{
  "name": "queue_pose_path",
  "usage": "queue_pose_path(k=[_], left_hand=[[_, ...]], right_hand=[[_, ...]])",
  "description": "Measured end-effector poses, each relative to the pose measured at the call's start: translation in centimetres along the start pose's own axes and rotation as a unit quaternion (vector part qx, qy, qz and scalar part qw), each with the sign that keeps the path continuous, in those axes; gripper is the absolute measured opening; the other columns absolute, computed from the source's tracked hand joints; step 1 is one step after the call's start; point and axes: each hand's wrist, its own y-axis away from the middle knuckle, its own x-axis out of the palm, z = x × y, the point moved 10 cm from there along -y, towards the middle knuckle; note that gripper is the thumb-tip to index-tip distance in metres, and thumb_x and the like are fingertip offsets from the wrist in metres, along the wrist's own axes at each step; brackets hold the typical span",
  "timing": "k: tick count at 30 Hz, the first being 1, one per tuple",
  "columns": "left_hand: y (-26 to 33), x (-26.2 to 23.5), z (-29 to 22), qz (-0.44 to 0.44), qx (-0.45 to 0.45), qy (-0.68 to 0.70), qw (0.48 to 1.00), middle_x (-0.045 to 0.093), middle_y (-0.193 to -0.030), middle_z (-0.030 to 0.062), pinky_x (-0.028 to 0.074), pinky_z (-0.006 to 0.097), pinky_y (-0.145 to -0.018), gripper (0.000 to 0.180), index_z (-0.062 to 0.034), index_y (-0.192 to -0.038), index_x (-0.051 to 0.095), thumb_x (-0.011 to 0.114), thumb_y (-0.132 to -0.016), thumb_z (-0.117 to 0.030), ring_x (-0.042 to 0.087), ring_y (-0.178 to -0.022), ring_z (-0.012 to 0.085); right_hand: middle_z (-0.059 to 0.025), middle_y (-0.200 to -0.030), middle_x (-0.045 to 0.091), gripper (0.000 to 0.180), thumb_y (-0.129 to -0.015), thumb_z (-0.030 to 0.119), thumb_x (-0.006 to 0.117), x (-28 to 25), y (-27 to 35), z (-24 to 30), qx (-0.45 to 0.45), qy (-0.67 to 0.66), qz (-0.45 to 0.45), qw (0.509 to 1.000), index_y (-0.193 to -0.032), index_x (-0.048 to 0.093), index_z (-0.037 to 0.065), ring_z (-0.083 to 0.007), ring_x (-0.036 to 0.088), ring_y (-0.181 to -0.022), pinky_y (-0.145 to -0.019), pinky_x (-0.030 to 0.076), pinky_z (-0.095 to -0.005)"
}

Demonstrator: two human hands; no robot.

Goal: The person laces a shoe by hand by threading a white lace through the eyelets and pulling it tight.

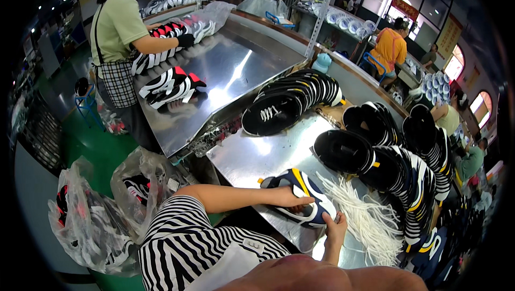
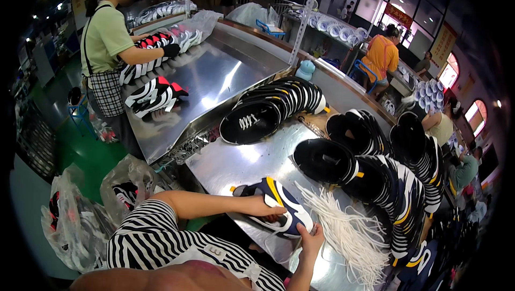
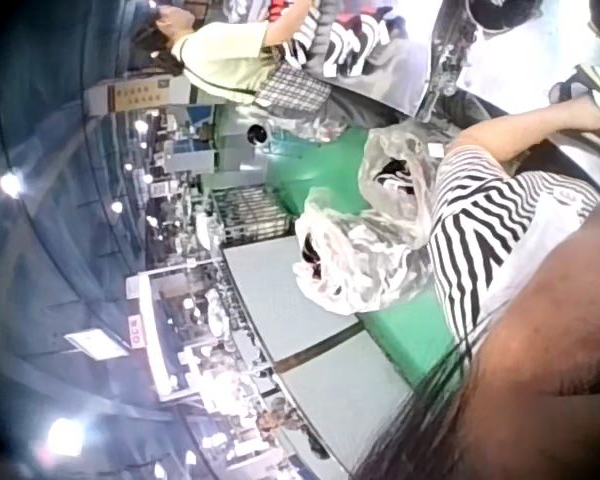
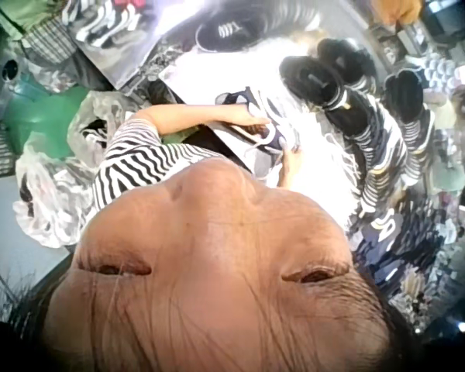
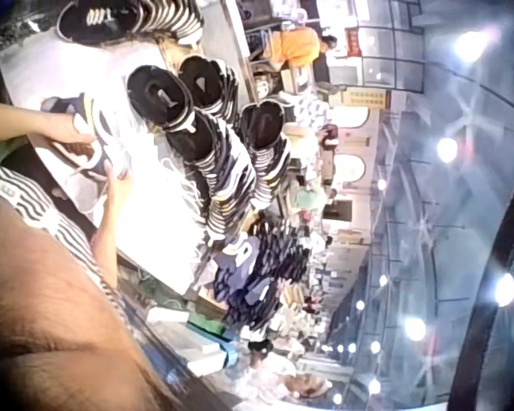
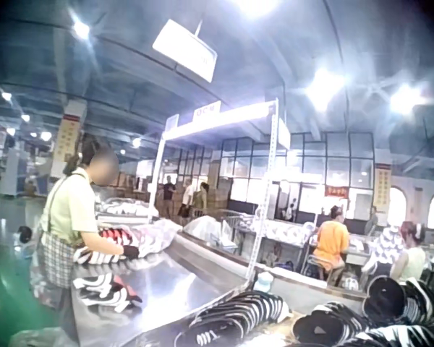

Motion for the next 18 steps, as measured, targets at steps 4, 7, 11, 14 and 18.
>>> queue_pose_path(k=[4, 7, 11, 14, 18], left_hand=[[3.3, 2.2, -3.8, 0.078, 0.185, -0.42, 0.885, 0.065, -0.116, 0.0262, 0.052, 0.042, -0.087, 0.061, 0.0021, -0.127, 0.057, 0.069, -0.089, -0.044, 0.067, -0.102, 0.0364], [2.9, 1.1, -4.0, -0.015, 0.187, -0.457, 0.869, 0.066, -0.085, 0.0161, 0.049, 0.049, -0.066, 0.029, -0.0024, -0.105, 0.059, 0.067, -0.085, -0.023, 0.065, -0.077, 0.0389], [3.6, 3.1, -6.4, -0.1, 0.288, -0.495, 0.814, 0.063, -0.078, 0.0156, 0.049, 0.046, -0.061, 0.016, -0.0024, -0.092, 0.056, 0.064, -0.079, -0.01, 0.065, -0.071, 0.0372], [3.7, 4.0, -7.4, -0.115, 0.324, -0.495, 0.798, 0.063, -0.078, 0.0147, 0.049, 0.046, -0.059, 0.016, -0.002, -0.094, 0.056, 0.06, -0.082, -0.01, 0.064, -0.07, 0.0365], [4.2, 3.6, -8.9, -0.129, 0.297, -0.517, 0.793, 0.063, -0.078, 0.0125, 0.048, 0.046, -0.058, 0.017, -0.0033, -0.096, 0.057, 0.061, -0.08, -0.01, 0.064, -0.069, 0.0347]], right_hand=[[-0.0023, -0.102, 0.061, 0.032, -0.085, 0.004, 0.073, -1.3, -1.4, -1.9, -0.033, -0.076, -0.037, 0.996, -0.112, 0.056, 0.004, -0.0119, 0.058, -0.077, -0.072, 0.047, -0.0237], [-0.0016, -0.097, 0.062, 0.025, -0.088, 0.007, 0.071, -2.5, 0.0, -0.7, -0.257, -0.018, -0.103, 0.961, -0.109, 0.058, 0.004, -0.0099, 0.056, -0.077, -0.069, 0.045, -0.022], [0.002, -0.072, 0.061, 0.013, -0.09, 0.013, 0.072, 4.2, 1.7, -1.5, -0.036, -0.016, 0.054, 0.998, -0.089, 0.068, 0.001, -0.006, 0.051, -0.059, -0.056, 0.041, -0.0205], [0.0054, -0.066, 0.055, 0.011, -0.091, 0.015, 0.071, 5.4, 2.1, -0.6, -0.032, -0.093, 0.078, 0.992, -0.088, 0.067, 0.005, -0.0022, 0.045, -0.053, -0.048, 0.03, -0.0185], [0.0044, -0.071, 0.056, 0.008, -0.092, 0.011, 0.069, 4.0, 2.4, 0.6, -0.109, -0.094, 0.048, 0.988, -0.09, 0.063, 0.006, -0.0022, 0.043, -0.055, -0.049, 0.031, -0.0184]])
